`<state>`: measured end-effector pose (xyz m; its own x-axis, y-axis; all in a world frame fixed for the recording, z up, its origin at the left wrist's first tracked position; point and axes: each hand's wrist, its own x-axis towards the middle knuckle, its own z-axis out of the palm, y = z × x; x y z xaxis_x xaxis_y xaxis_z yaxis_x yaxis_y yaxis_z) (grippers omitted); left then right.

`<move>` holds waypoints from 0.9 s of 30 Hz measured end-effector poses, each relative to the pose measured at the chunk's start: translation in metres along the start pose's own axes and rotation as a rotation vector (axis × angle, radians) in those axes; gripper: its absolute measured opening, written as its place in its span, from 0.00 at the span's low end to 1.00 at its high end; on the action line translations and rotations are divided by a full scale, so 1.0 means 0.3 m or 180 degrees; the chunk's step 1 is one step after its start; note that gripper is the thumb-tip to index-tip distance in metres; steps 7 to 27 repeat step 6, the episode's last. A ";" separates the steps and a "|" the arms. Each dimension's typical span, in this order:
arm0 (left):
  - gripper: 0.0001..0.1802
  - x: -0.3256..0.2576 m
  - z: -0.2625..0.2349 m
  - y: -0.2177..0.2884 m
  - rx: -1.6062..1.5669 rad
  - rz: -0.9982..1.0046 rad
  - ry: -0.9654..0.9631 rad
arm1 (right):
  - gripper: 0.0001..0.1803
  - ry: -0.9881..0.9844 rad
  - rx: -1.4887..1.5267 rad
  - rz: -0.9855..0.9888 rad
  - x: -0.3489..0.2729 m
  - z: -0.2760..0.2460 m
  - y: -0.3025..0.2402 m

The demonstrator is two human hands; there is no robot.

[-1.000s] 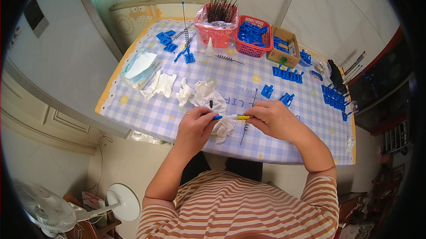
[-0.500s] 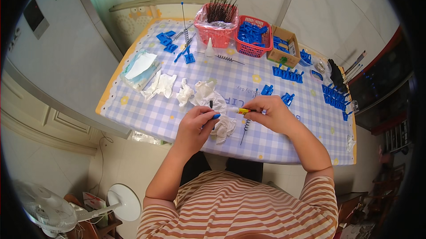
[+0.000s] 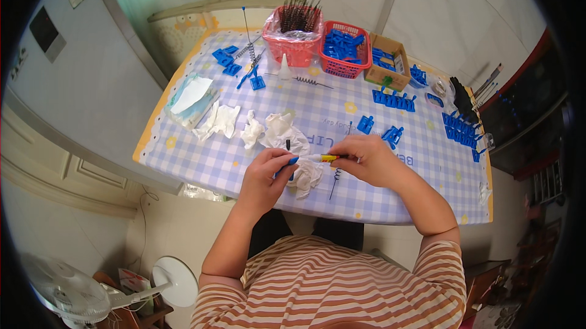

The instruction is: The person assembles a blue plastic component with a spring and a long black rod, securing it with a small screw using a screwdriver.

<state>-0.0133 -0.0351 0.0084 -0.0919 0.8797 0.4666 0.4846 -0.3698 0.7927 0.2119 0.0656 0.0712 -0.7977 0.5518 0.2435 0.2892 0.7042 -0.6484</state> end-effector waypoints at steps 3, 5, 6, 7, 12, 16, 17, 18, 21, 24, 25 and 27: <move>0.11 0.001 0.000 0.002 0.0035 -0.0009 -0.0012 | 0.10 0.0009 -0.0164 -0.0162 -0.001 -0.005 -0.011; 0.11 0.002 -0.001 0.006 0.0100 0.0015 -0.0032 | 0.11 -0.0061 -0.0189 -0.0112 -0.003 -0.008 -0.016; 0.11 0.001 -0.003 0.009 0.0136 0.0028 -0.0042 | 0.11 -0.0125 -0.0234 -0.0040 -0.002 -0.015 -0.029; 0.11 0.001 -0.003 0.009 0.0136 0.0028 -0.0042 | 0.11 -0.0125 -0.0234 -0.0040 -0.002 -0.015 -0.029; 0.11 0.001 -0.003 0.009 0.0136 0.0028 -0.0042 | 0.11 -0.0125 -0.0234 -0.0040 -0.002 -0.015 -0.029; 0.11 0.001 -0.003 0.009 0.0136 0.0028 -0.0042 | 0.11 -0.0125 -0.0234 -0.0040 -0.002 -0.015 -0.029; 0.11 0.001 -0.003 0.009 0.0136 0.0028 -0.0042 | 0.11 -0.0125 -0.0234 -0.0040 -0.002 -0.015 -0.029; 0.11 0.001 -0.003 0.009 0.0136 0.0028 -0.0042 | 0.11 -0.0125 -0.0234 -0.0040 -0.002 -0.015 -0.029; 0.11 0.001 -0.003 0.009 0.0136 0.0028 -0.0042 | 0.11 -0.0125 -0.0234 -0.0040 -0.002 -0.015 -0.029; 0.11 0.001 -0.003 0.009 0.0136 0.0028 -0.0042 | 0.11 -0.0125 -0.0234 -0.0040 -0.002 -0.015 -0.029; 0.11 0.001 -0.003 0.009 0.0136 0.0028 -0.0042 | 0.11 -0.0125 -0.0234 -0.0040 -0.002 -0.015 -0.029; 0.11 0.001 -0.003 0.009 0.0136 0.0028 -0.0042 | 0.11 -0.0125 -0.0234 -0.0040 -0.002 -0.015 -0.029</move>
